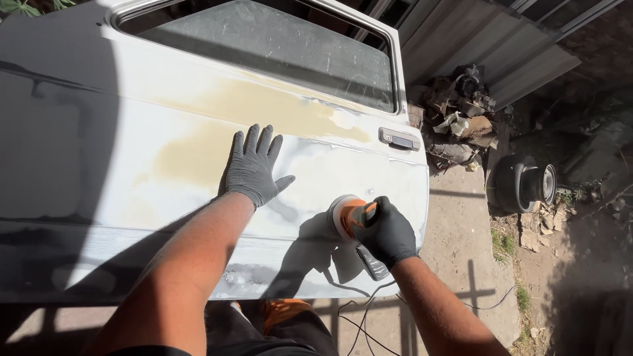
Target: The person uses an electric orbital sander to sand the surface of a white car door, moving the tool across the panel to smooth the paint. The person then places the sander on a nearby workbench and picks up a smartphone from the car's hood.
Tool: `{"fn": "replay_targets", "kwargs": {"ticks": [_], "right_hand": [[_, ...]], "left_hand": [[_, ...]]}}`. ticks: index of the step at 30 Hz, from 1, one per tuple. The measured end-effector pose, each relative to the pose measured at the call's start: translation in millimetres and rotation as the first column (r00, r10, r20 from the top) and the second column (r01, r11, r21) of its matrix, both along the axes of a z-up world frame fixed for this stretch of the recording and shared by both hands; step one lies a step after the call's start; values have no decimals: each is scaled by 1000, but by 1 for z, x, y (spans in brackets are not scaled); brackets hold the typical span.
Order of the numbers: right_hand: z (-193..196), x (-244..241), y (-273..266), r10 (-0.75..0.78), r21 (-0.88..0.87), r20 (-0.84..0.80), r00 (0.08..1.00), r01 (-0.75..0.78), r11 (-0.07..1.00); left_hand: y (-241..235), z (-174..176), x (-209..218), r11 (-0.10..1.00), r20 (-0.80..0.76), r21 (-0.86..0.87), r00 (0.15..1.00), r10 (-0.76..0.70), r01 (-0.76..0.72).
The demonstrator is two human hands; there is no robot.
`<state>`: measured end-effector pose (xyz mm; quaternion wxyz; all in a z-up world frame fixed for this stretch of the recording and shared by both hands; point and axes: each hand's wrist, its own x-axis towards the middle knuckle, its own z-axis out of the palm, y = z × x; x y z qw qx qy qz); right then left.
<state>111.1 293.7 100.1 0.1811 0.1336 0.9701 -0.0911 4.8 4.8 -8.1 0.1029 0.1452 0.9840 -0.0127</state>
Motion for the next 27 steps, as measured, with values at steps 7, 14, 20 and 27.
{"fn": "replay_targets", "kwargs": {"ticks": [7, 14, 20, 27], "right_hand": [[-21, 39, -14, 7, 29, 107, 994, -10, 1000], [-11, -7, 36, 26, 50, -31, 999, -24, 998], [-41, 52, -5, 80, 72, -5, 997, -79, 994], [-2, -10, 17, -179, 44, 1, 984, 178, 983]], "left_hand": [[3, 0, 1, 1000, 22, 23, 1000, 19, -19], [9, -8, 0, 999, 1, 46, 1000, -3, 3], [10, -28, -15, 1000, -107, 27, 994, 8, -5], [8, -51, -2, 1000, -222, -9, 975, 5, -7]]}}
